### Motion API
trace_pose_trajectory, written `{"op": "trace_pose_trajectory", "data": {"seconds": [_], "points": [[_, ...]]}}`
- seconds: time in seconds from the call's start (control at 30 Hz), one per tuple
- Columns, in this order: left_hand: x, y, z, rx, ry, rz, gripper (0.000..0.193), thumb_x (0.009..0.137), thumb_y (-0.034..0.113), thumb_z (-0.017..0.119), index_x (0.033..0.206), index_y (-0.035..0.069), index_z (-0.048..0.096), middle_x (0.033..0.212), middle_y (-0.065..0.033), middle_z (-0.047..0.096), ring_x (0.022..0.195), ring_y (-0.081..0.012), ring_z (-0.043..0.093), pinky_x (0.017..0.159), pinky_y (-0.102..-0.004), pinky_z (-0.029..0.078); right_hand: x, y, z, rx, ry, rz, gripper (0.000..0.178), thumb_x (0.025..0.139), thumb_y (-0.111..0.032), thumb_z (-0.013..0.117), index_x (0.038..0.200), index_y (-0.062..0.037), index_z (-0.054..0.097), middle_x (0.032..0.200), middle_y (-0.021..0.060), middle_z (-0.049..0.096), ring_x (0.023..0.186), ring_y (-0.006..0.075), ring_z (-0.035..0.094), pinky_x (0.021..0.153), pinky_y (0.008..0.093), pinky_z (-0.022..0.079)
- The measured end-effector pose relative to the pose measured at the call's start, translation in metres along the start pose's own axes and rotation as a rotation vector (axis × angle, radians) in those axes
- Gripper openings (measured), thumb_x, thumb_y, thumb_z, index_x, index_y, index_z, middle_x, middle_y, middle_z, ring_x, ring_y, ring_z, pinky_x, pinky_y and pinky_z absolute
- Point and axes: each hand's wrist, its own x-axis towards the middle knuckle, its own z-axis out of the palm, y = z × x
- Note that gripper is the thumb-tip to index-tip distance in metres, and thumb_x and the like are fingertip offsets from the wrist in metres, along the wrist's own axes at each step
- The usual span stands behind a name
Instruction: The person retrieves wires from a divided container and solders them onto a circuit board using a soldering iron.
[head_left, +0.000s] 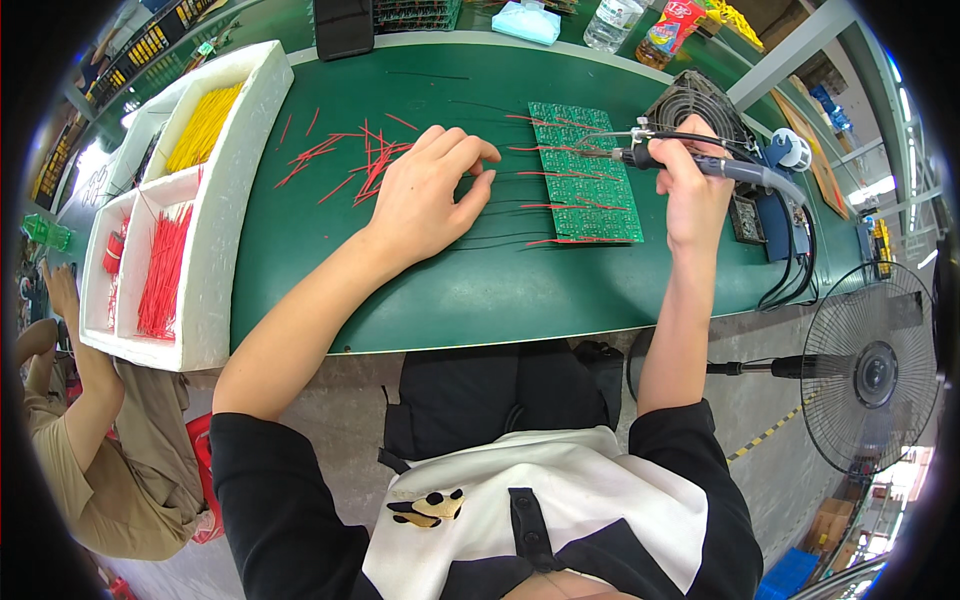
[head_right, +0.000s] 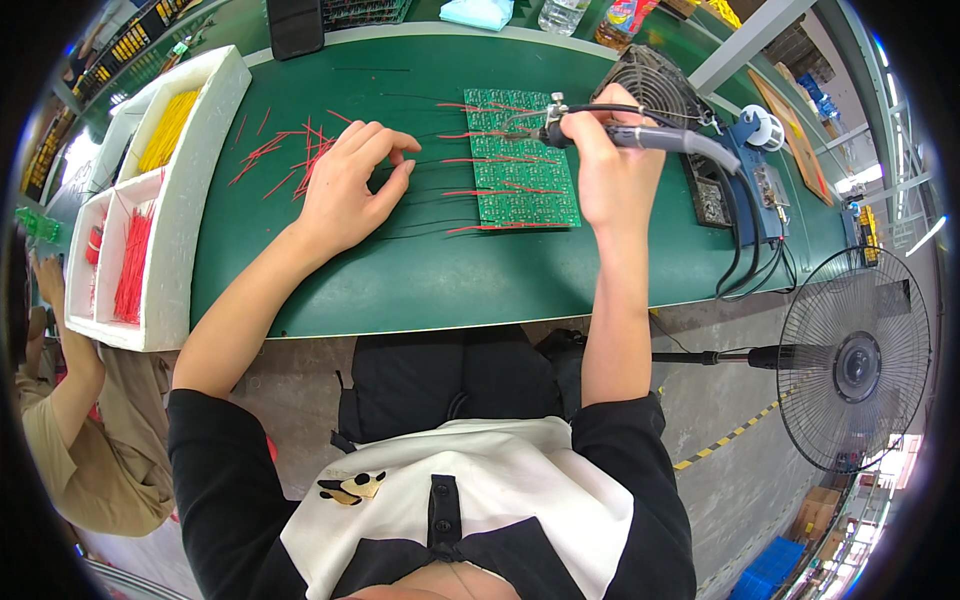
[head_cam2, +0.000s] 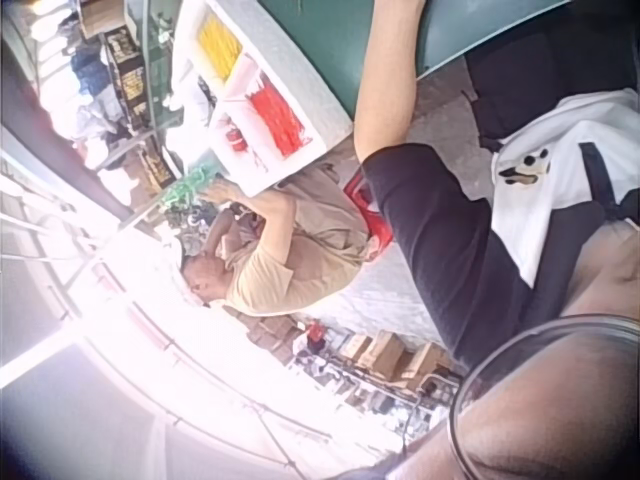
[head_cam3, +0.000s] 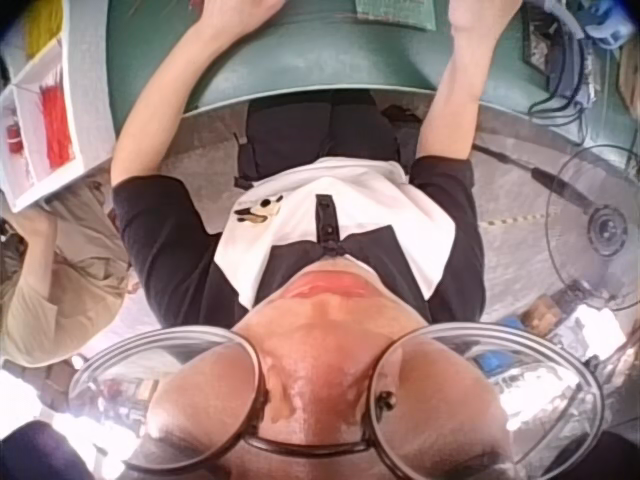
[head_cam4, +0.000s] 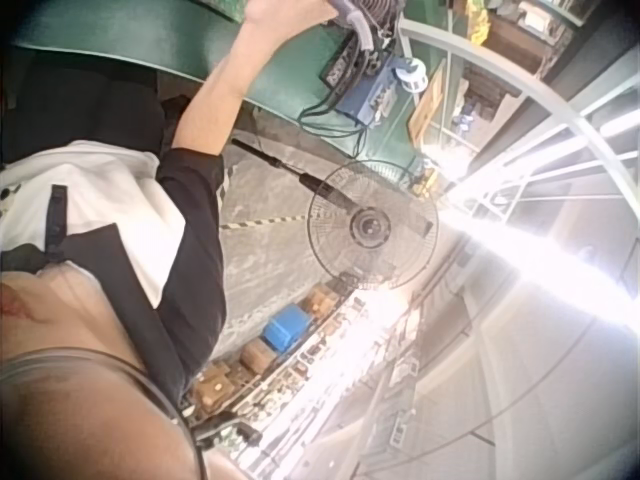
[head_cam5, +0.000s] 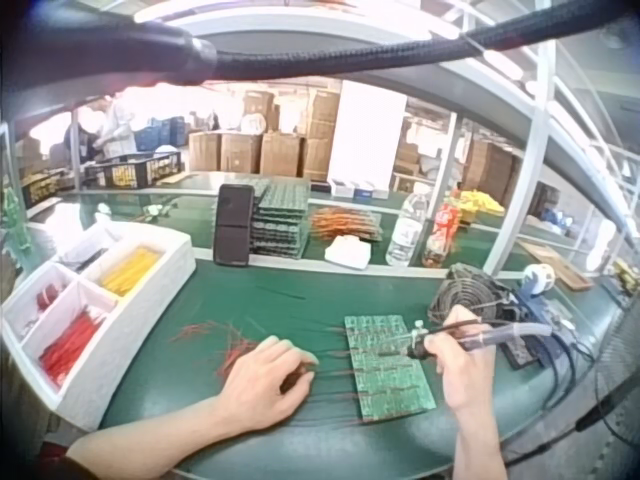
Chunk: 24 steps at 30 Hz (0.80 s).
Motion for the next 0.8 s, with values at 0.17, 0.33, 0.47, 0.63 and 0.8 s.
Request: {"op": "trace_pose_trajectory", "data": {"seconds": [0.17,0.33,0.47,0.63,0.8], "points": [[0.002,0.000,0.000,-0.005,0.017,0.001,0.014,0.075,0.004,0.059,0.088,0.007,0.058,0.073,-0.0040,0.051,0.070,-0.0212,0.049,0.060,-0.0324,0.041,-0.010,-0.009,-0.042,0.028,0.192,-0.129,0.014,0.077,-0.010,0.063,0.070,-0.0045,0.051,0.057,-0.0002,0.049,0.048,0.0056,0.043,0.045,0.0194,0.034],[0.010,0.003,0.004,0.025,0.049,0.040,0.015,0.074,0.003,0.059,0.089,0.006,0.058,0.073,-0.0054,0.051,0.070,-0.0223,0.050,0.062,-0.0321,0.041,-0.019,0.010,-0.117,-0.065,0.470,-0.236,0.015,0.082,-0.011,0.063,0.077,-0.0036,0.050,0.057,0.0011,0.050,0.048,0.0048,0.045,0.044,0.0172,0.034],[0.012,0.008,-0.007,0.083,0.056,0.047,0.019,0.072,-0.001,0.060,0.090,0.004,0.058,0.074,-0.0060,0.052,0.071,-0.0223,0.050,0.063,-0.0309,0.041,-0.029,0.032,-0.132,-0.053,0.603,-0.242,0.016,0.084,-0.011,0.060,0.079,-0.0031,0.048,0.059,0.0035,0.049,0.048,0.0074,0.044,0.049,0.0201,0.039],[0.010,0.036,-0.049,0.101,0.318,0.100,0.022,0.069,-0.001,0.062,0.089,0.005,0.060,0.081,-0.0070,0.057,0.074,-0.0238,0.053,0.065,-0.0328,0.044,-0.048,0.049,-0.136,-0.227,0.780,-0.184,0.016,0.083,-0.014,0.062,0.085,-0.0002,0.054,0.073,0.0079,0.059,0.061,0.0136,0.058,0.052,0.0226,0.045],[-0.016,0.056,-0.111,0.264,0.402,0.126,0.023,0.068,0.001,0.062,0.091,0.005,0.060,0.081,-0.0082,0.058,0.075,-0.0251,0.054,0.068,-0.0339,0.044,-0.061,0.067,-0.174,-0.385,0.860,-0.133,0.025,0.084,-0.024,0.063,0.084,-0.0008,0.054,0.071,0.0078,0.058,0.062,0.0150,0.056,0.055,0.0261,0.045]]}}
